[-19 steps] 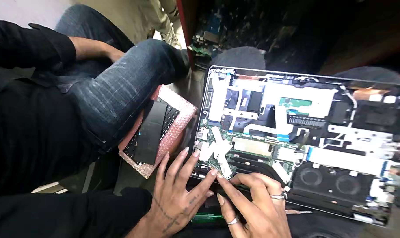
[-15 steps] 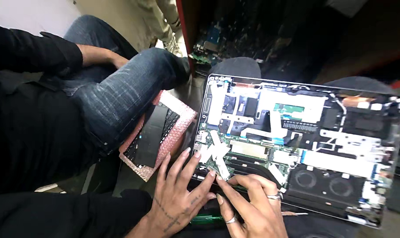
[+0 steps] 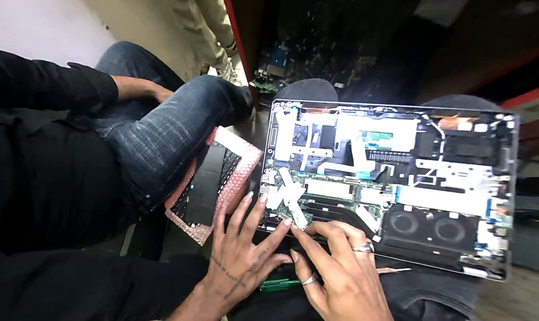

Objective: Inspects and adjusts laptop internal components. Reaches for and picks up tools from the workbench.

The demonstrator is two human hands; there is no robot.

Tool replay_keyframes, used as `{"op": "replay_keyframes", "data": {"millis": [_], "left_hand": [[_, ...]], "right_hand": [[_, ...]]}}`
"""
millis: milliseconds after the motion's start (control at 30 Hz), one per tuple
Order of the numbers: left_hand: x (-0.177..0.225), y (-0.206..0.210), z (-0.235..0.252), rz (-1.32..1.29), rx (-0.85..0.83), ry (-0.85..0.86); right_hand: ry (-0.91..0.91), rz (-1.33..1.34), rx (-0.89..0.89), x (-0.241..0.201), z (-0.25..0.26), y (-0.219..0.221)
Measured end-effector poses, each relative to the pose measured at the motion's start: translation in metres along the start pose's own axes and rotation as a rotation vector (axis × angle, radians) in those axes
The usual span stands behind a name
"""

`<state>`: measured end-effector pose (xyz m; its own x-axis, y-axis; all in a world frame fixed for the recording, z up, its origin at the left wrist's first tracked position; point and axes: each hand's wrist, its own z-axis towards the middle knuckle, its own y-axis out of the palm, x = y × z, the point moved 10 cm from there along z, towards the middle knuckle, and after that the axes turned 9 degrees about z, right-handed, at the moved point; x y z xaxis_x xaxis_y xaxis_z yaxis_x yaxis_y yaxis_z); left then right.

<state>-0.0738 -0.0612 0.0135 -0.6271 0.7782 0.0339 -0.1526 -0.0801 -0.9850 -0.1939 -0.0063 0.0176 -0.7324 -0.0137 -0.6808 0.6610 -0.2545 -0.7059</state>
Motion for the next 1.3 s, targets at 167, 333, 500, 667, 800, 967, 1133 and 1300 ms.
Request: {"op": "replay_keyframes", "data": {"millis": [167, 333, 500, 667, 800, 967, 1133, 1300], "left_hand": [[-0.003, -0.004, -0.006, -0.039, 0.04, -0.044], [-0.007, -0.013, -0.01, -0.053, 0.107, -0.071], [-0.005, -0.012, -0.007, -0.052, 0.079, -0.049], [-0.004, -0.007, -0.002, -0.025, 0.02, -0.035], [-0.005, -0.008, -0.001, -0.015, 0.011, -0.042], [-0.007, -0.008, 0.001, 0.003, 0.008, -0.043], [-0.007, -0.005, -0.002, 0.017, -0.034, -0.037], [-0.008, -0.001, -0.004, 0.016, -0.054, -0.054]], "right_hand": [[-0.004, -0.016, -0.023, -0.003, 0.002, 0.0], [-0.007, -0.022, -0.038, -0.005, 0.002, -0.001], [-0.008, -0.028, -0.045, -0.007, 0.003, 0.0], [-0.014, -0.027, -0.048, -0.006, 0.005, 0.0], [-0.049, -0.022, -0.044, -0.002, 0.011, -0.004], [-0.103, -0.027, -0.055, -0.001, 0.016, -0.004], [-0.13, -0.033, -0.05, 0.001, 0.017, -0.005], [-0.15, -0.002, -0.062, 0.001, 0.013, -0.004]]}}
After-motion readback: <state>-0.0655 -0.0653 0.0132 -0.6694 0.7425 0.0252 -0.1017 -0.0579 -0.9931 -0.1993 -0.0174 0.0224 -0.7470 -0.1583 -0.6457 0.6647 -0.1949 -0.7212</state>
